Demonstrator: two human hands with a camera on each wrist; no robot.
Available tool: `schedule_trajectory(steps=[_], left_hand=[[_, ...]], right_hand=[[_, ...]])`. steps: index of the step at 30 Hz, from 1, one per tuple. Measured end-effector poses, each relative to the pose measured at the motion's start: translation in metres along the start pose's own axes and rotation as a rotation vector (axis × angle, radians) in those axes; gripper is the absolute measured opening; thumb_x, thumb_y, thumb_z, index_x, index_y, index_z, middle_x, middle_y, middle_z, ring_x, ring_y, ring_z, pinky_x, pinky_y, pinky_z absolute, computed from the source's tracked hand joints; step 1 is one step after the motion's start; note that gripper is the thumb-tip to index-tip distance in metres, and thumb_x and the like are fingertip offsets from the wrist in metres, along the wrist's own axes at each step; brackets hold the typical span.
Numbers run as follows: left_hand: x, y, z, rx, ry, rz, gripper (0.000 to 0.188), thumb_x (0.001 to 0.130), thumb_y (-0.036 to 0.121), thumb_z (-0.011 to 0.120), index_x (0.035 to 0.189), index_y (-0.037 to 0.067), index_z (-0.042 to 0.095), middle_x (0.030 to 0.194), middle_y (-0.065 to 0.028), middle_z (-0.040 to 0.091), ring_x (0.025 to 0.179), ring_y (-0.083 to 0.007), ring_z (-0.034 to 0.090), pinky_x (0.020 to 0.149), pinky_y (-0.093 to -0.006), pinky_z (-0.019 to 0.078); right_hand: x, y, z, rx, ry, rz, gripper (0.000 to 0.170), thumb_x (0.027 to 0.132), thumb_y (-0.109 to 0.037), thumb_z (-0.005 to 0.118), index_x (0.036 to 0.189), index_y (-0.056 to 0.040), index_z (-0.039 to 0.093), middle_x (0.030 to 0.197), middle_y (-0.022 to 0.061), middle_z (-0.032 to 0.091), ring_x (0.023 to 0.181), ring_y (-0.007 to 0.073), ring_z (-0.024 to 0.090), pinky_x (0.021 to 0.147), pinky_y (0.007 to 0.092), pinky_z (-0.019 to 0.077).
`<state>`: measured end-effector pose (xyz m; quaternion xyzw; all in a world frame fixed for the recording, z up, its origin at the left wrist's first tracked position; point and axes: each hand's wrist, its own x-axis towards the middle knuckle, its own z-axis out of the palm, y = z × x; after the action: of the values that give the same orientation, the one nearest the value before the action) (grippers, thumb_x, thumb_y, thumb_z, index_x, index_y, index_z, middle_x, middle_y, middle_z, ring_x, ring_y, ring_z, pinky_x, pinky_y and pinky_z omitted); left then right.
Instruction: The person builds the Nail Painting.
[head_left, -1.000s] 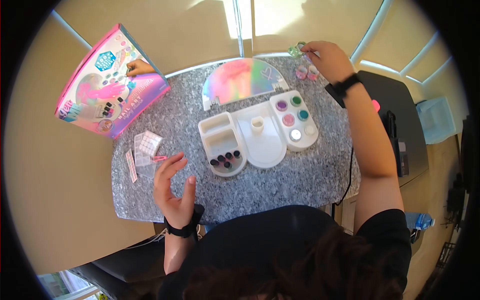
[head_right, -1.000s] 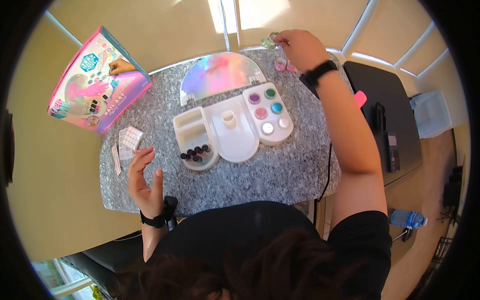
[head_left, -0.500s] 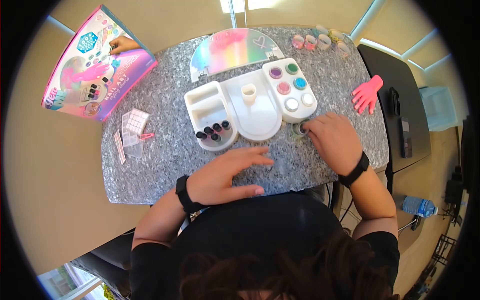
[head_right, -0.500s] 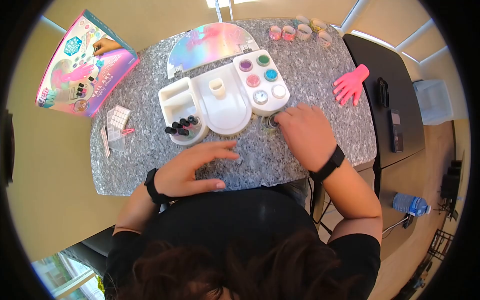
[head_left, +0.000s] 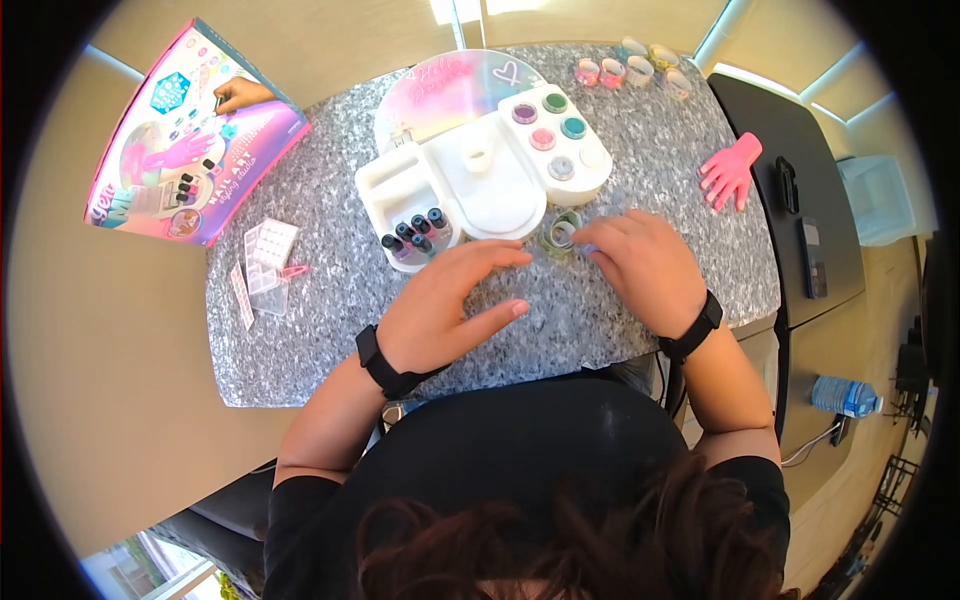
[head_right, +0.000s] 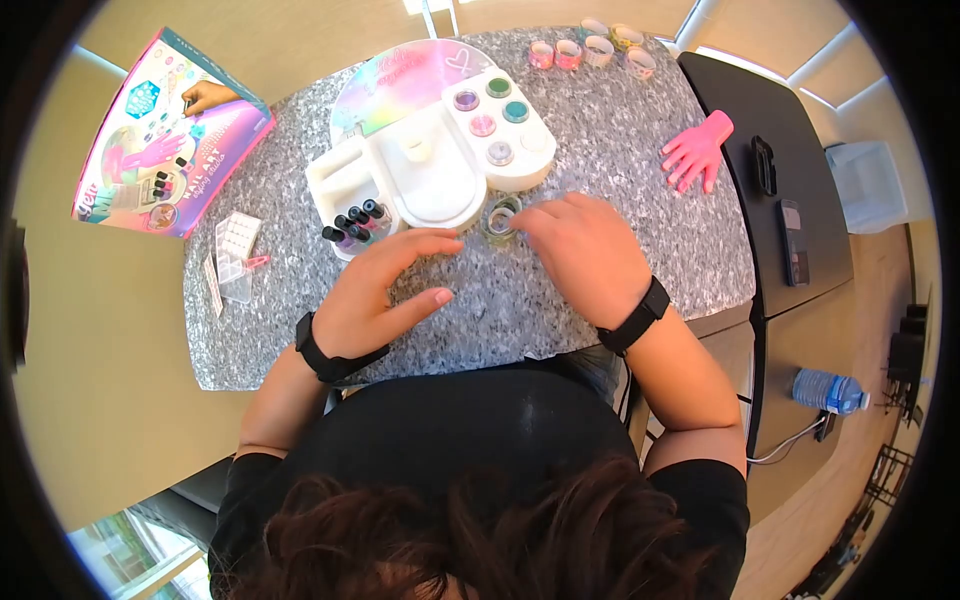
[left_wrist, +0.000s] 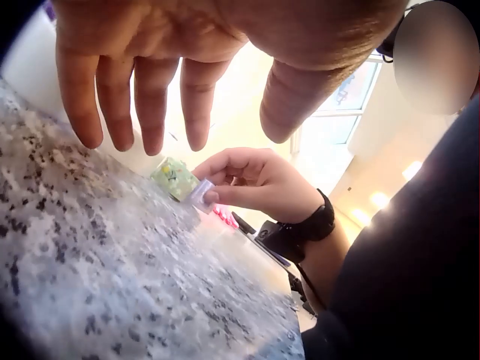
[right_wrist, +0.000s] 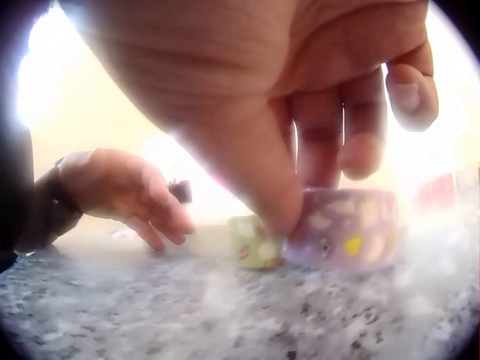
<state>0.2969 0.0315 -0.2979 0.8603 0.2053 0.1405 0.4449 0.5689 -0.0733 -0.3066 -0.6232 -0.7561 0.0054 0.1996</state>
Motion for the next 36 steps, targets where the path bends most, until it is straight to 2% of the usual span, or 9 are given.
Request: schedule_trajectory(steps=[4,7,12,14,17,21,23,29,36], left_hand=[[0.012,0.005,0.006,0.102,0.047,0.086,0.046,0.099,0.023,0.077,0.140,0.007,0.066,0.146,-0.0172,0.065,0.138,-0.0359,0.060,0.116,-0.0448,0.0459],[0.017,0.009,0.011,0.137,0.041,0.125,0.047,0.098,0.025,0.078,0.140,0.007,0.066,0.146,-0.0157,0.066,0.136,-0.0359,0.061,0.115,-0.0451,0.0468],[0.020,0.010,0.018,0.147,0.038,0.134,0.045,0.098,0.027,0.078,0.138,0.009,0.068,0.140,-0.0136,0.069,0.131,-0.0349,0.064,0.112,-0.0447,0.0488],[0.021,0.008,0.019,0.176,-0.036,0.089,0.042,0.096,0.022,0.079,0.135,0.011,0.070,0.131,-0.0127,0.073,0.125,-0.0345,0.066,0.107,-0.0444,0.0516],[0.018,0.002,0.027,0.249,-0.010,0.088,0.040,0.092,0.016,0.079,0.132,0.013,0.071,0.119,-0.0095,0.074,0.115,-0.0335,0.069,0.099,-0.0442,0.0539],[0.020,-0.001,0.034,0.294,-0.020,0.110,0.041,0.090,0.012,0.079,0.131,0.013,0.071,0.106,-0.0055,0.073,0.103,-0.0311,0.070,0.091,-0.0441,0.0545],[0.021,0.007,0.034,0.327,-0.080,0.056,0.041,0.090,0.014,0.080,0.130,0.013,0.071,0.097,-0.0037,0.070,0.095,-0.0295,0.069,0.085,-0.0442,0.0540],[0.022,0.002,0.039,0.294,-0.128,0.105,0.041,0.090,0.019,0.081,0.130,0.015,0.071,0.094,-0.0040,0.068,0.092,-0.0297,0.069,0.081,-0.0436,0.0535],[0.029,0.006,0.041,0.326,-0.136,0.122,0.033,0.091,0.024,0.083,0.120,0.014,0.072,0.093,-0.0043,0.068,0.091,-0.0296,0.068,0.079,-0.0436,0.0531]], right_hand=[[-0.012,-0.004,-0.004,0.006,-0.112,0.004,0.019,0.087,-0.008,0.069,0.104,-0.0130,0.075,0.096,0.0049,0.072,0.092,0.0295,0.066,0.084,0.0429,0.0545],[-0.018,-0.013,-0.010,0.007,-0.109,0.007,0.021,0.086,-0.006,0.067,0.104,-0.0130,0.076,0.097,0.0047,0.071,0.092,0.0292,0.066,0.085,0.0422,0.0547],[-0.025,-0.018,-0.017,0.062,-0.119,0.003,0.021,0.085,-0.004,0.072,0.104,-0.0105,0.078,0.105,0.0059,0.074,0.094,0.0303,0.065,0.087,0.0417,0.0545],[-0.026,-0.020,-0.018,0.074,-0.119,-0.011,0.021,0.085,-0.004,0.072,0.104,-0.0108,0.078,0.105,0.0057,0.074,0.094,0.0302,0.065,0.088,0.0416,0.0547],[-0.026,-0.024,-0.016,0.109,-0.115,-0.039,0.022,0.085,-0.004,0.066,0.102,-0.0110,0.077,0.098,0.0043,0.070,0.095,0.0288,0.064,0.088,0.0414,0.0538],[-0.026,-0.026,-0.014,0.128,-0.085,-0.042,0.022,0.085,-0.004,0.066,0.102,-0.0109,0.078,0.099,0.0048,0.070,0.095,0.0292,0.064,0.088,0.0414,0.0539],[-0.026,-0.026,-0.013,0.129,-0.078,-0.032,0.022,0.086,-0.004,0.066,0.102,-0.0109,0.078,0.100,0.0049,0.070,0.095,0.0293,0.064,0.088,0.0414,0.0539],[-0.029,-0.021,-0.013,0.128,-0.064,-0.055,0.021,0.087,-0.005,0.066,0.103,-0.0107,0.077,0.105,0.0051,0.073,0.097,0.0292,0.064,0.090,0.0405,0.0542],[-0.035,-0.018,-0.013,0.205,-0.006,0.079,0.018,0.090,-0.005,0.067,0.105,-0.0104,0.076,0.105,0.0090,0.073,0.097,0.0351,0.071,0.083,0.0446,0.0573]])
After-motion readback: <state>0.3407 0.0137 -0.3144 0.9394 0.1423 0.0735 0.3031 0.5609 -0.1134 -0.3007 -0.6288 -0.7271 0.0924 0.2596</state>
